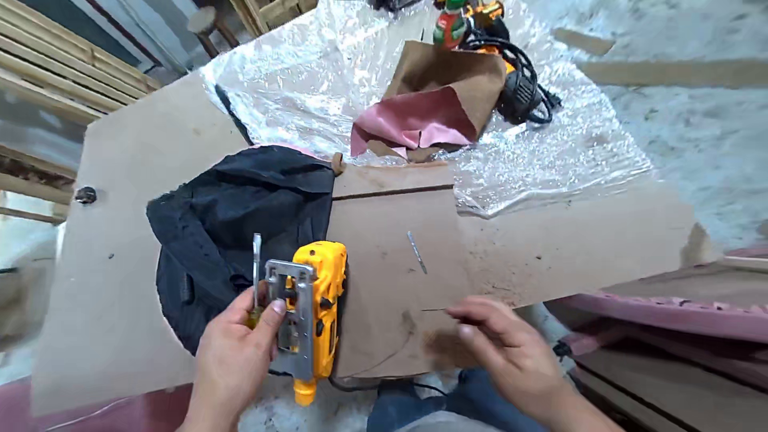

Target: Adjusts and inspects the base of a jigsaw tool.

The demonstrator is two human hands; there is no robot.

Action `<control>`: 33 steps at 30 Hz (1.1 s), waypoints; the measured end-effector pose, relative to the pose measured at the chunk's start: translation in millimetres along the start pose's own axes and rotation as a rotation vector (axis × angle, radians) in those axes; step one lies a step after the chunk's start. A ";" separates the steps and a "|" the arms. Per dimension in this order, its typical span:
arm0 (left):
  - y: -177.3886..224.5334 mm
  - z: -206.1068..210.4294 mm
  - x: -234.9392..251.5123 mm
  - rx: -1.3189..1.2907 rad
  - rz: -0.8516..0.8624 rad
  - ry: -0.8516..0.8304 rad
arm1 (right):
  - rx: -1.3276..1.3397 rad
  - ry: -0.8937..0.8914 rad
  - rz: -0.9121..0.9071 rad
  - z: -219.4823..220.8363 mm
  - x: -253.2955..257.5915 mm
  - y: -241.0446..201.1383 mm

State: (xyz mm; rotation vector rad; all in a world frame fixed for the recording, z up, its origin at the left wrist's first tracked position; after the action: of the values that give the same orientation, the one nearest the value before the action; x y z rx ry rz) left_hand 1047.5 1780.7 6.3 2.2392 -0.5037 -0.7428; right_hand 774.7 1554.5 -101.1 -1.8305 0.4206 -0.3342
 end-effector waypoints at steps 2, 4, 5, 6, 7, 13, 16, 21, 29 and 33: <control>0.0 0.6 -1.5 -0.021 0.019 -0.047 | -0.042 -0.024 -0.080 40.6 44.1 -31.4; -0.2 2.3 -1.7 -0.021 0.055 -0.089 | -0.054 -0.026 -0.130 68.2 82.2 -54.8; -0.5 2.9 -1.3 -0.014 0.075 -0.099 | -0.055 -0.021 -0.150 77.8 98.4 -62.6; -1.7 3.2 -1.1 -0.001 0.092 -0.104 | -0.056 -0.026 -0.159 85.1 111.6 -67.6; -3.0 3.4 -0.9 0.019 0.117 -0.104 | -0.058 -0.035 -0.158 90.3 122.0 -69.7; 6.3 1.4 -3.8 0.069 0.219 -0.111 | -0.056 -0.099 -0.072 93.1 148.6 -58.4; 8.0 4.1 -5.0 0.065 0.190 -0.155 | -0.071 -0.151 -0.045 91.2 155.4 -56.1; 3.6 6.0 -7.6 0.033 0.145 -0.130 | -0.094 -0.286 -0.028 88.6 168.0 -62.1; 5.0 6.9 -5.8 0.002 0.039 -0.098 | -0.049 -0.371 0.023 91.0 177.6 -60.7; -19.7 8.2 -19.5 -0.130 0.134 -0.056 | -0.029 -0.352 0.036 93.1 178.8 -60.1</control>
State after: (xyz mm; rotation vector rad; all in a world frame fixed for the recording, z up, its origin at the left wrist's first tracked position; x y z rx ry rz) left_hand 1030.1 1800.4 -5.9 2.0476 -0.6093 -0.7486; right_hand 981.8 1570.1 -67.8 -1.8622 0.2132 0.0217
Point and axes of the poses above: each hand's wrist, its own x-axis towards the middle knuckle, its own z-axis out of the palm, y = z × x, the point moved 2 cm from there along x, towards the middle knuckle, and after that the axes turned 10 degrees about -y, right-handed, at the moved point
